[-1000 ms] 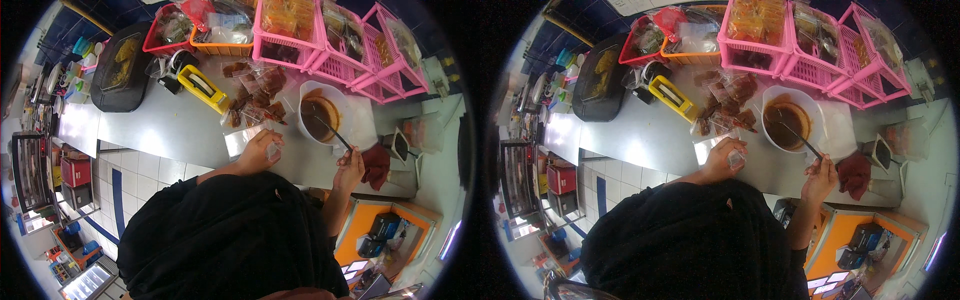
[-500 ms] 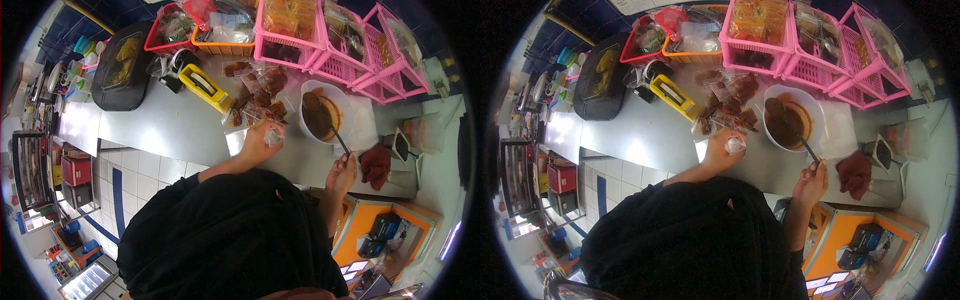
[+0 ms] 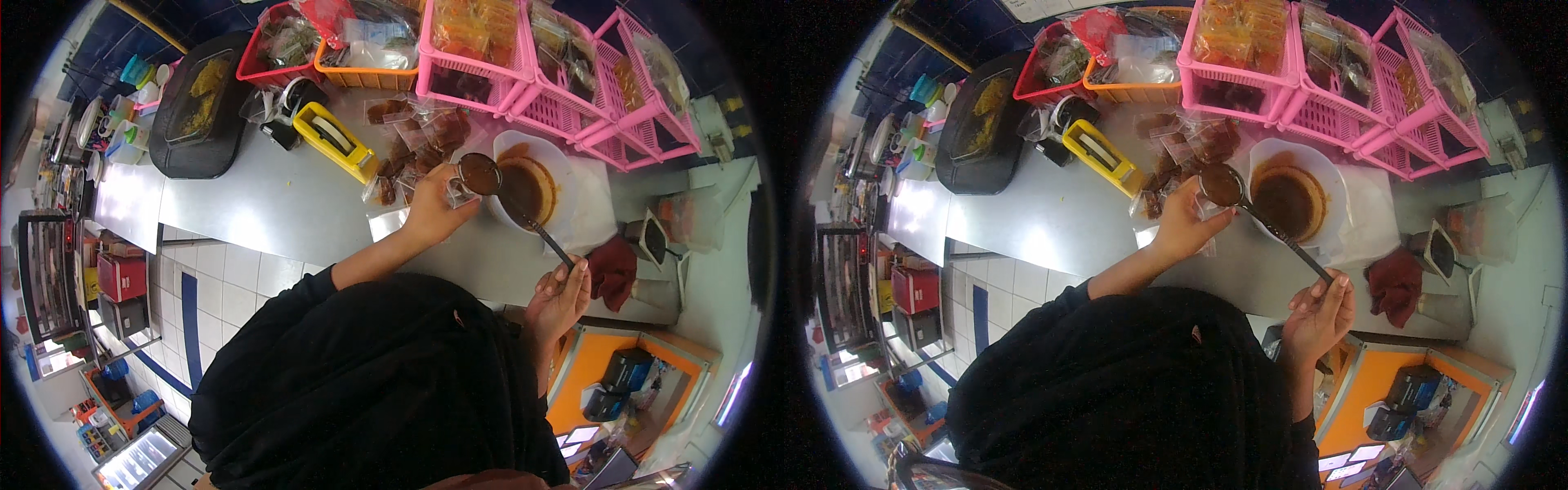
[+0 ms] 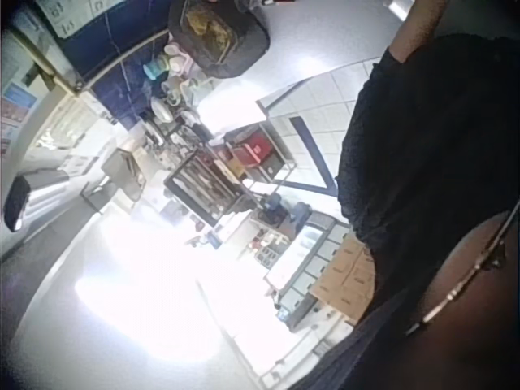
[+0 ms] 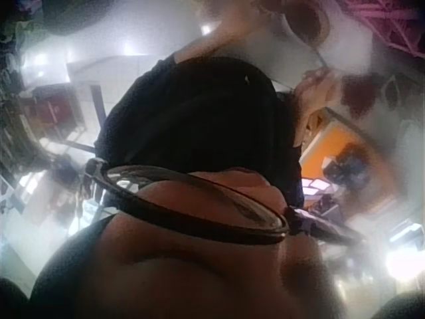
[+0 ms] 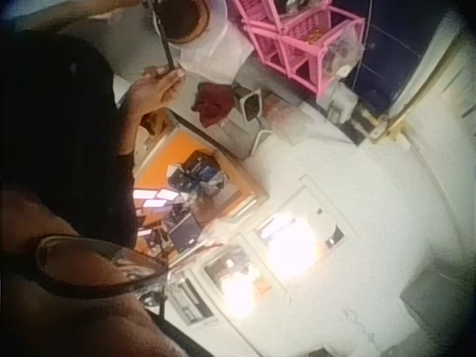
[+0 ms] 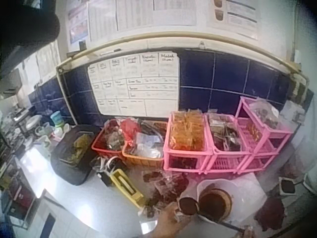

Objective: The person walks to a kitchen counter, scoops sauce from a bowl into small plastic bags using a spoon, and seals the bags by hand.

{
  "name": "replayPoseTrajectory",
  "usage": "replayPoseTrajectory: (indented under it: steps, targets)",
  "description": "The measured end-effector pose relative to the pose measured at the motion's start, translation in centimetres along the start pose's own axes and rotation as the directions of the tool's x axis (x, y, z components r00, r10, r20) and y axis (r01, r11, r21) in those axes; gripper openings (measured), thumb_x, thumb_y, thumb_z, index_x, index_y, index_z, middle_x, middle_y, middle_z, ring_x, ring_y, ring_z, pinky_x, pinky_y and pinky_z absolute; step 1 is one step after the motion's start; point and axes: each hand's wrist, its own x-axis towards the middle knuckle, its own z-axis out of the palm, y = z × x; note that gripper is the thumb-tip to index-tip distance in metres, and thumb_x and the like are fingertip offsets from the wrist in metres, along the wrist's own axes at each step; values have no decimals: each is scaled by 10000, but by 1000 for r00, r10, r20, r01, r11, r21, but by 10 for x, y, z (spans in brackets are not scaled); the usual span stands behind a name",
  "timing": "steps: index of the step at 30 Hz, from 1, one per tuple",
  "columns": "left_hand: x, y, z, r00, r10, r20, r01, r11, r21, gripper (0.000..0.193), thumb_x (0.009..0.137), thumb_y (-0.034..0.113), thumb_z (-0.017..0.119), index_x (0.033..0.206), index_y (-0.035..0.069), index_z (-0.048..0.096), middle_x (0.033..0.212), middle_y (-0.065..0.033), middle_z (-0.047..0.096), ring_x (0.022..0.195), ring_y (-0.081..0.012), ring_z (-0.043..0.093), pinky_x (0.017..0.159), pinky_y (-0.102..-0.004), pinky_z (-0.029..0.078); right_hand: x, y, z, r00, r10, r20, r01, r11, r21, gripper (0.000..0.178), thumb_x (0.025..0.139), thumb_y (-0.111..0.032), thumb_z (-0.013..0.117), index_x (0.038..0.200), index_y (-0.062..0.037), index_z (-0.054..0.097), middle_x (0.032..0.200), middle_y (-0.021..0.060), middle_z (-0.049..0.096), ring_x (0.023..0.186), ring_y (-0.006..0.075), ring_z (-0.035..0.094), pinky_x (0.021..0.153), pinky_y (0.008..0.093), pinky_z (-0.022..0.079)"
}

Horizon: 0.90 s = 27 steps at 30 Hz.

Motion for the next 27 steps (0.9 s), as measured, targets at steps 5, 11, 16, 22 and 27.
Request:
replayPoseTrajectory:
  steps: [5, 11, 16, 22, 27]
  targets:
    - [1, 2, -2, 999, -33, 39, 36, 994, -103, 287, 748, -6, 697, 1018, 21, 603, 962, -37, 645, 902, -115, 577, 856, -281, 442, -6, -7, 5, 986, -159, 45, 164, 980, -111, 257, 1013, -194, 460, 985, 39, 566, 660, 51, 529, 436, 90, 473, 401, 236, 444]
    - [2, 13, -1, 997, -81, 3, 80, 975, -209, 273, 685, 32, 728, 937, 10, 626, 927, -93, 588, 863, -177, 581, 779, -299, 456, -9, -11, 3, 912, -356, 203, 402, 874, -274, 270, 1013, -194, 450, 992, 52, 559, 649, 78, 532, 448, 114, 522, 430, 273, 502]
    - [3, 20, 3, 993, -114, 7, 106, 901, -421, 270, 699, -11, 718, 949, 2, 616, 955, -60, 559, 856, -123, 558, 742, -262, 452, -14, -18, 7, 823, -490, 286, 566, 743, -357, 296, 1011, -211, 452, 963, 60, 564, 646, 100, 527, 448, 126, 521, 444, 302, 519]
    - [3, 10, 1, 995, -93, 43, 102, 933, -345, 313, 721, -57, 676, 1014, 2, 584, 980, -43, 581, 905, -112, 571, 807, -273, 462, -16, -23, 5, 668, -589, 456, 744, 538, -396, 312, 1000, -239, 475, 939, 49, 580, 643, 113, 557, 489, 143, 576, 478, 305, 538]
    - [3, 8, 2, 991, -118, 59, 132, 908, -398, 340, 757, -78, 661, 1067, 12, 556, 1023, -46, 616, 947, -111, 580, 878, -295, 471, -17, -27, 6, 587, -584, 561, 810, 422, -408, 308, 995, -242, 485, 925, 39, 590, 644, 124, 589, 511, 164, 616, 488, 301, 542]
